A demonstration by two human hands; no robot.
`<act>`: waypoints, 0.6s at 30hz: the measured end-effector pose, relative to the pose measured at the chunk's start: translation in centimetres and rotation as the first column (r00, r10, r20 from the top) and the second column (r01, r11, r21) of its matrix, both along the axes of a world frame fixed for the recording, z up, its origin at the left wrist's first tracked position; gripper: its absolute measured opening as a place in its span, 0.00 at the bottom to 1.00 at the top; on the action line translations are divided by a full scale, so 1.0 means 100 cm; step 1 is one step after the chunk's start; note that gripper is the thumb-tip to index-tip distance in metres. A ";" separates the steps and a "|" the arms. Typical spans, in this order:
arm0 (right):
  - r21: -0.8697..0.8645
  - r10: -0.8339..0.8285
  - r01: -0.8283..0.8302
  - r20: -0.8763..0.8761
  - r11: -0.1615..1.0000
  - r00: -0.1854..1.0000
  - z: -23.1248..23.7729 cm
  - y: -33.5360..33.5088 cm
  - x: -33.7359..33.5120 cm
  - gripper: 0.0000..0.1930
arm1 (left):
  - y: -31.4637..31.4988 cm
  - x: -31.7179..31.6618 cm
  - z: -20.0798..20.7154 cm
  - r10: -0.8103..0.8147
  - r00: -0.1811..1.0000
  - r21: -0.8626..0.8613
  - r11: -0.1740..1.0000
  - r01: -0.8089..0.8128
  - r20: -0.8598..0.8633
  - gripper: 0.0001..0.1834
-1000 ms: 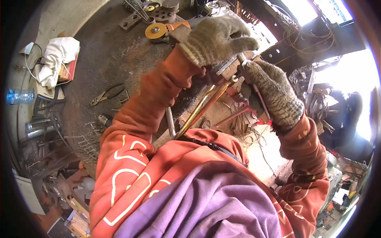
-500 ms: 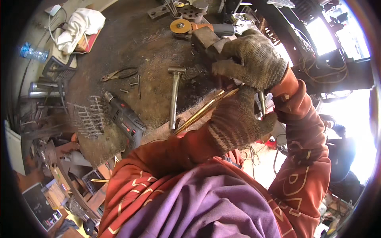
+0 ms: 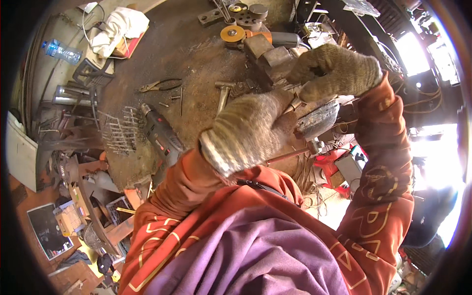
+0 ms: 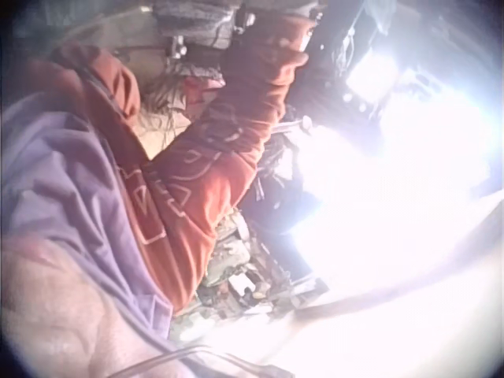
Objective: The person uses a tap and die tool to create threads on the end of a metal rod held in a vise. They rotate the tool handle repeatedly, occasionally backing it off, and then use a drill on the rod before continuing to tap the metal.
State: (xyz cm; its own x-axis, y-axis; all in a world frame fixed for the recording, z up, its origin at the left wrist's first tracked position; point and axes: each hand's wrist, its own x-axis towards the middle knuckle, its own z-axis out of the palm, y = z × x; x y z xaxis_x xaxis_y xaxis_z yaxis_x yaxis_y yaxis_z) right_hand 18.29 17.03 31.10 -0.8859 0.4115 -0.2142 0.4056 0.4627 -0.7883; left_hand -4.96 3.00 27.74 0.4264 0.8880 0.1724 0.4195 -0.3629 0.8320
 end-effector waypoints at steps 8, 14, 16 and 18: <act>-0.405 -0.008 0.150 0.330 0.902 0.944 0.016 0.011 -0.017 0.16 | 0.006 0.004 -0.020 0.221 0.974 0.303 0.927 -0.223 0.039 0.15; -0.409 -0.224 0.269 0.154 0.872 0.962 -0.020 -0.024 0.000 0.16 | 0.042 -0.019 -0.017 0.163 0.954 -0.290 0.953 -0.086 0.254 0.19; -0.481 -0.442 0.423 0.079 0.768 0.893 -0.015 -0.047 -0.004 0.17 | 0.067 -0.026 -0.021 -0.034 0.969 -0.076 0.996 0.054 0.247 0.17; -0.557 -0.612 0.556 0.104 0.617 0.784 -0.004 -0.065 -0.014 0.19 | 0.101 -0.026 -0.045 -0.179 0.928 0.075 0.984 0.164 0.326 0.13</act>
State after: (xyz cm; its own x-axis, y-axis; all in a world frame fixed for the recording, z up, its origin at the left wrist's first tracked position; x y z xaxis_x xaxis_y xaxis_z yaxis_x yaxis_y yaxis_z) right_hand 16.91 10.58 30.71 -0.5252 0.6904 -0.4975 0.3568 -0.3520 -0.8653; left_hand -7.59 13.05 23.20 0.4835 0.7941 0.3683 0.0521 -0.4461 0.8935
